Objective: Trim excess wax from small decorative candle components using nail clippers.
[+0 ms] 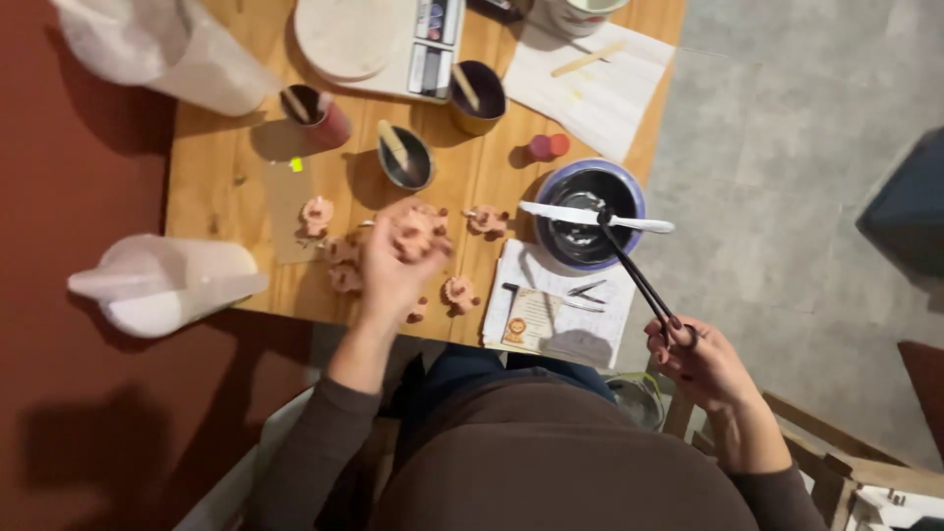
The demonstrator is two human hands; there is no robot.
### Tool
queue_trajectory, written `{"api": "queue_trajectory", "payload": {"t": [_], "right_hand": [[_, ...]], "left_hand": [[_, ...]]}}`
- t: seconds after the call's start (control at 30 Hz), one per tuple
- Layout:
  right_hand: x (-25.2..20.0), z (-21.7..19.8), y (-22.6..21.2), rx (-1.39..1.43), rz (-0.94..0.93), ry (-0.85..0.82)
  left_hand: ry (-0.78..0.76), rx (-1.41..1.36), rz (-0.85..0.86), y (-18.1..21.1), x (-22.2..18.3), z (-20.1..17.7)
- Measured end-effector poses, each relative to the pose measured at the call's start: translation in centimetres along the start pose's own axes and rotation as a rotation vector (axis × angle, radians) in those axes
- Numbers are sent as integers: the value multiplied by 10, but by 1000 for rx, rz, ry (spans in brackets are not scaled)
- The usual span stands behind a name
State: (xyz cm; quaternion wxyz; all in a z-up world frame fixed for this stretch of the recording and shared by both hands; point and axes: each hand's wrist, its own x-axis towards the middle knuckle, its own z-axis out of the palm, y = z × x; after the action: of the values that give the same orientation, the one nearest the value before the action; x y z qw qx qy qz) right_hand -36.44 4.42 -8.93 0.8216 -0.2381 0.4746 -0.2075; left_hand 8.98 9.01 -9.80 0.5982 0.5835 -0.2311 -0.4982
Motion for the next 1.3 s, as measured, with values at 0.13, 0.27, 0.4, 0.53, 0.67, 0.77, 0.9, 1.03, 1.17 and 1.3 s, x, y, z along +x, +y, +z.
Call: {"api": "queue_trajectory", "payload": {"t": [0.13,0.27,0.4,0.53,0.67,0.77,0.9,1.03,1.17,1.3], "right_hand": [[1,13,3,31,8,25],[-7,23,9,33,9,63],[-11,16,19,63,-44,18],[-21,28,19,50,-38,89],[-28,34,26,36,-27,183],[-26,32,29,34,-35,183],[-27,37,28,37,-44,161],[-27,37,24,27,-22,171],[-22,24,21,-23,-34,154],[-17,24,13,-49,-43,147]], "left_hand": [[242,290,197,-33,52,-71],[345,608,334,-44,88,-101],[301,981,535,-38,101,-111],[237,981,387,-29,101,-111],[228,1013,327,-34,103,-115],[235,1051,360,-24,102,-113],[258,1204,393,-16,98,-114],[312,1307,527,-6,79,-110],[377,1089,541,4,30,-88],[354,1019,436,-26,-40,-53]]}}
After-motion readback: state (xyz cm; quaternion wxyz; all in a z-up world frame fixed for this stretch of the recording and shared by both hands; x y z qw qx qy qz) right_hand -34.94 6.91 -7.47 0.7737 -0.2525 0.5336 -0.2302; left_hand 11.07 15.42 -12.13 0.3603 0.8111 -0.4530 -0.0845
